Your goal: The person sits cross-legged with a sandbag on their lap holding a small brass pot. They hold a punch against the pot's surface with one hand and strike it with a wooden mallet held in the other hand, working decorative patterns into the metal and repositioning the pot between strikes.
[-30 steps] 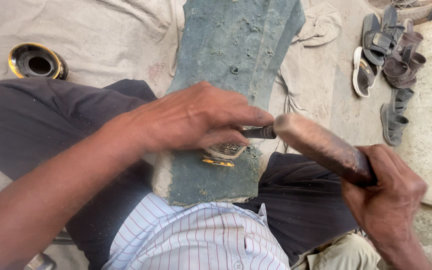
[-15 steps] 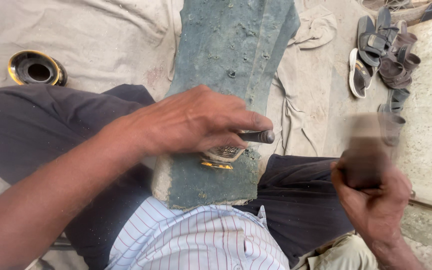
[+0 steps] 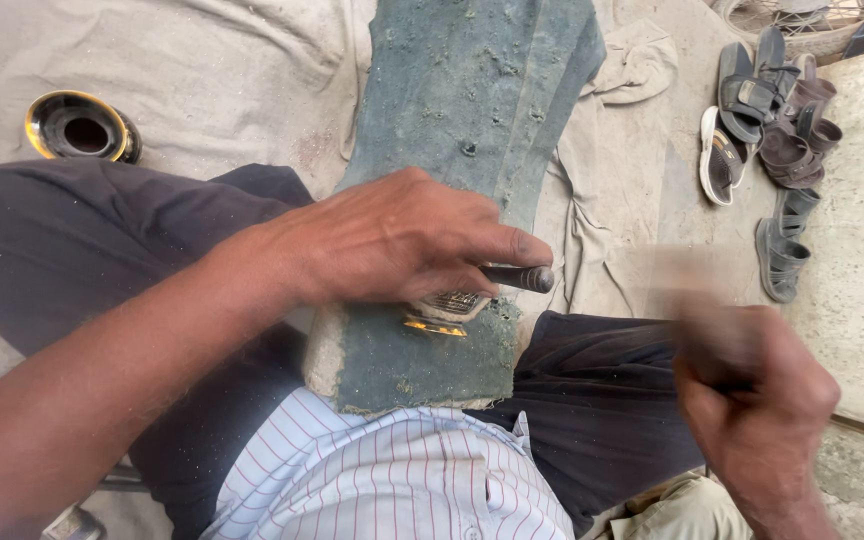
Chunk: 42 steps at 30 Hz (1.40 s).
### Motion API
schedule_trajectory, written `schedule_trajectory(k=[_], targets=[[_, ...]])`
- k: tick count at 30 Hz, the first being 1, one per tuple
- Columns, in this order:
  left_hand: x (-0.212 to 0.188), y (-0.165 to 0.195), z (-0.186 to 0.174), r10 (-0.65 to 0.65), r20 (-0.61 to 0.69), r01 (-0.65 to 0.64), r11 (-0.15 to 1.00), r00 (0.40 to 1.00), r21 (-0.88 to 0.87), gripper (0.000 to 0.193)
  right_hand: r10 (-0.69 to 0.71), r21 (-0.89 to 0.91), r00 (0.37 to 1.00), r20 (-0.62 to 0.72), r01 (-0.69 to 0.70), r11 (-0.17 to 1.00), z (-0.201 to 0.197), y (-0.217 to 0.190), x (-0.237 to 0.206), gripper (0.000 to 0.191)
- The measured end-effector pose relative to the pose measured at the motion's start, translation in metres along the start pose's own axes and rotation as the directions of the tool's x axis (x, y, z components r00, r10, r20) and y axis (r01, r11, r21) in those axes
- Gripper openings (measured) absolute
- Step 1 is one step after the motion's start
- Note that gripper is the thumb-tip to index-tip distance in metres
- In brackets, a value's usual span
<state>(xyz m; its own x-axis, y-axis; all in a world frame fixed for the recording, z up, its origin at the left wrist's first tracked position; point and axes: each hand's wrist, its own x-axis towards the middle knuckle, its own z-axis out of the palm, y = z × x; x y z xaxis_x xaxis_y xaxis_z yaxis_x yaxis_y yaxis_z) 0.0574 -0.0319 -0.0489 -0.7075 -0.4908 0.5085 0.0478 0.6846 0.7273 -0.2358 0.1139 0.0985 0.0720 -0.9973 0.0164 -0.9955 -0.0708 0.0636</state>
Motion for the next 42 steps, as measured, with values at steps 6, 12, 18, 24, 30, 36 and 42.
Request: schedule_trajectory(k=[6, 12, 18, 24, 30, 36, 42], targets=[[0.0, -0.001, 0.0, -0.083, -0.084, 0.073, 0.991, 0.993, -0.114, 0.041, 0.256, -0.116, 0.874, 0.413, -0.228, 0.967, 0.029, 0.007, 0.014, 0.035], [0.003, 0.003, 0.002, -0.174, -0.102, 0.166, 0.983, 0.98, -0.082, 0.048, 0.474, 0.56, 0.826, 0.306, -0.558, 0.612, 0.019, 0.006, 0.021, 0.032], [0.002, 0.008, 0.001, -0.204, -0.05, 0.201, 0.978, 0.978, -0.054, 0.043, 0.238, 0.276, 0.963, 0.128, -0.265, 0.924, -0.022, -0.005, 0.034, 0.02], [0.002, 0.007, 0.002, -0.13, -0.071, 0.129, 0.991, 0.989, -0.024, 0.039, 0.274, 0.195, 0.935, 0.226, -0.319, 0.927, -0.02, -0.006, 0.041, 0.022], [0.0, 0.011, -0.002, -0.182, -0.051, 0.179, 0.982, 0.982, -0.061, 0.04, 0.078, 0.454, 0.997, -0.018, -0.062, 0.889, -0.025, -0.014, 0.043, 0.023], [-0.002, 0.026, -0.01, -0.248, -0.151, 0.227, 0.963, 0.957, -0.143, 0.034, 0.192, -0.001, 0.84, 0.507, -0.222, 0.975, 0.003, -0.002, 0.061, 0.031], [-0.044, 0.034, 0.001, -0.601, -0.378, 0.469, 0.793, 0.704, -0.388, 0.041, 0.152, 0.6, 0.822, 0.549, -0.514, 0.614, 0.09, 0.003, 0.051, 0.034]])
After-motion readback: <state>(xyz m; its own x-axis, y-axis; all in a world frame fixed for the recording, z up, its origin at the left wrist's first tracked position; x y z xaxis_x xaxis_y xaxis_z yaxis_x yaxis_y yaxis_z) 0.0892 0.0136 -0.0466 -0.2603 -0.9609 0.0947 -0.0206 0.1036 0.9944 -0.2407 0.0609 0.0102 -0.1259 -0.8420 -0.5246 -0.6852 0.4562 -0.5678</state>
